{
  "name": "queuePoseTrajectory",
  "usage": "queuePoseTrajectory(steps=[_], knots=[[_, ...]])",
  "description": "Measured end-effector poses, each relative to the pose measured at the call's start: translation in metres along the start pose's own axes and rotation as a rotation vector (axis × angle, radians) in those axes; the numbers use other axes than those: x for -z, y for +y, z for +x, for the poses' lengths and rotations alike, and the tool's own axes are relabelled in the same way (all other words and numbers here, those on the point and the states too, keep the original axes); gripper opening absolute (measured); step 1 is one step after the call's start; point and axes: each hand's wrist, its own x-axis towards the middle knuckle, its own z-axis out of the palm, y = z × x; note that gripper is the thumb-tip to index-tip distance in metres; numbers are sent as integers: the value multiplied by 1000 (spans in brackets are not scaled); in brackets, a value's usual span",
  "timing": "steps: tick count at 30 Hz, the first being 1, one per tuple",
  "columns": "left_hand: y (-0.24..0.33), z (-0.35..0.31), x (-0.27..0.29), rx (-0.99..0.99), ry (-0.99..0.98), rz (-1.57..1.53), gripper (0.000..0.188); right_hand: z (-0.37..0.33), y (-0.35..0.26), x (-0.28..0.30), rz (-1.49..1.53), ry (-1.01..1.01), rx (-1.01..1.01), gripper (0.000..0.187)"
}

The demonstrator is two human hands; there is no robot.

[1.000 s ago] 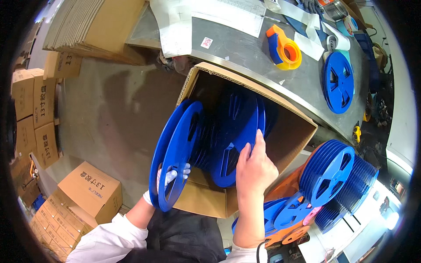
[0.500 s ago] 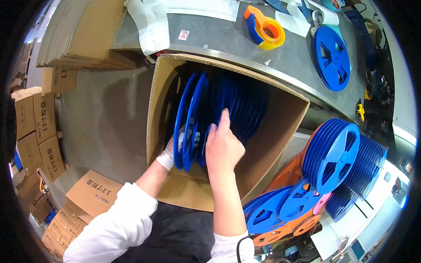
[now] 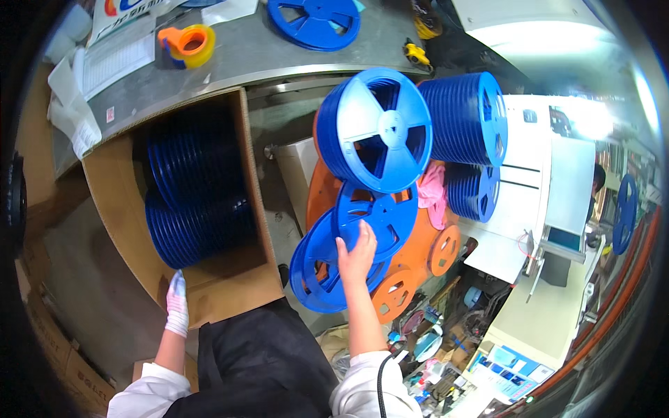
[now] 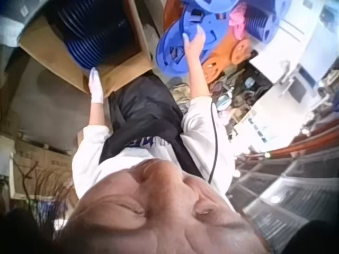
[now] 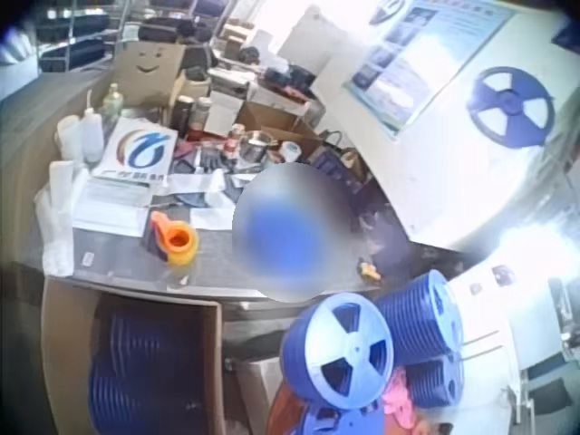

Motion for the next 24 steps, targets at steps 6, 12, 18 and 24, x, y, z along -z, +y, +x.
queuePoseTrajectory(steps=[6, 12, 18, 24], knots=[[106, -60, -91, -204, -403, 37, 39, -34, 121, -5, -196, -283, -115, 106], [155, -62, -222, -554, -518, 384, 57, -78, 158, -4, -100, -234, 234, 82], [141, -56, -302, 18, -339, -19, 81, -151, 108, -11, 162, -249, 504, 77], [124, -57, -299, 79, -357, -325, 76, -159, 48, -23, 172, -364, 280, 121]])
